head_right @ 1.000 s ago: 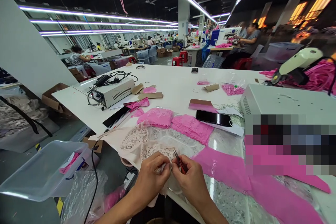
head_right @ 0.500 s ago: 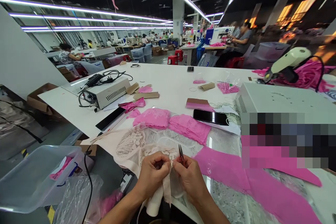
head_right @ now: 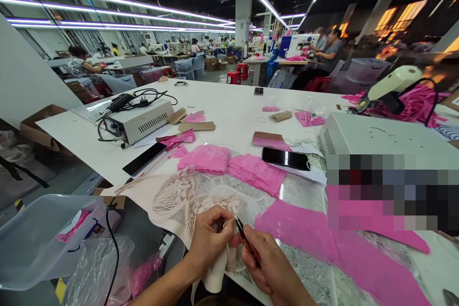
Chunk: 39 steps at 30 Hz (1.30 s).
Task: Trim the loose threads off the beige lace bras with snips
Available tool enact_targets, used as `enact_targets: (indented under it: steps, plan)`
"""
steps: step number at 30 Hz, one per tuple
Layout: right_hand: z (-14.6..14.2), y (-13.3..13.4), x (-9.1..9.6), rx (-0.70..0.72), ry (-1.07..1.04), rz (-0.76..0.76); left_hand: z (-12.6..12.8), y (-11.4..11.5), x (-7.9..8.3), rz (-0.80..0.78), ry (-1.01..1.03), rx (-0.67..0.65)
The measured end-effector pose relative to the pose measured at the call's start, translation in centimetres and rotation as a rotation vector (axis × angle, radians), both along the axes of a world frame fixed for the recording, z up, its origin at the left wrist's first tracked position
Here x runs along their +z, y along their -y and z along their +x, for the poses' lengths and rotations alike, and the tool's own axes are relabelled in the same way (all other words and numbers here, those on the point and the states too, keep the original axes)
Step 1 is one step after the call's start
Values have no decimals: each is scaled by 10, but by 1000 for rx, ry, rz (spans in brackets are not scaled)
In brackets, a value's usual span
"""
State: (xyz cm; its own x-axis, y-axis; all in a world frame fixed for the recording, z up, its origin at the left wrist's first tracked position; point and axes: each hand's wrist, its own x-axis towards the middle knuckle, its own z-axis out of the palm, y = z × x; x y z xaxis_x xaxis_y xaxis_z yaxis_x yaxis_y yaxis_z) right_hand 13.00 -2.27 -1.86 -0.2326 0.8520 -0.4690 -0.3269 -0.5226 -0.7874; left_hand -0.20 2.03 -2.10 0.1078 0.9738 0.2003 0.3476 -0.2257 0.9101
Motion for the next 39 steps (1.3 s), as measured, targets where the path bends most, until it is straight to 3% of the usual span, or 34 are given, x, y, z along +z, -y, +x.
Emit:
enact_targets:
  steps: [11,22,32,39]
  plan:
    - [1,-1,-2,-57,-185,-164,2,2,-9,261,-110,37]
    - [1,0,-6,-110,-297,-247,0,-2,-16,488,-121,-46]
    - [4,-2,-10,-94,-194,-188,0,-3,-17,592,-141,-63]
    - [3,-5,-3,-91,-173,-200,-1,-4,-19,625,-141,-67]
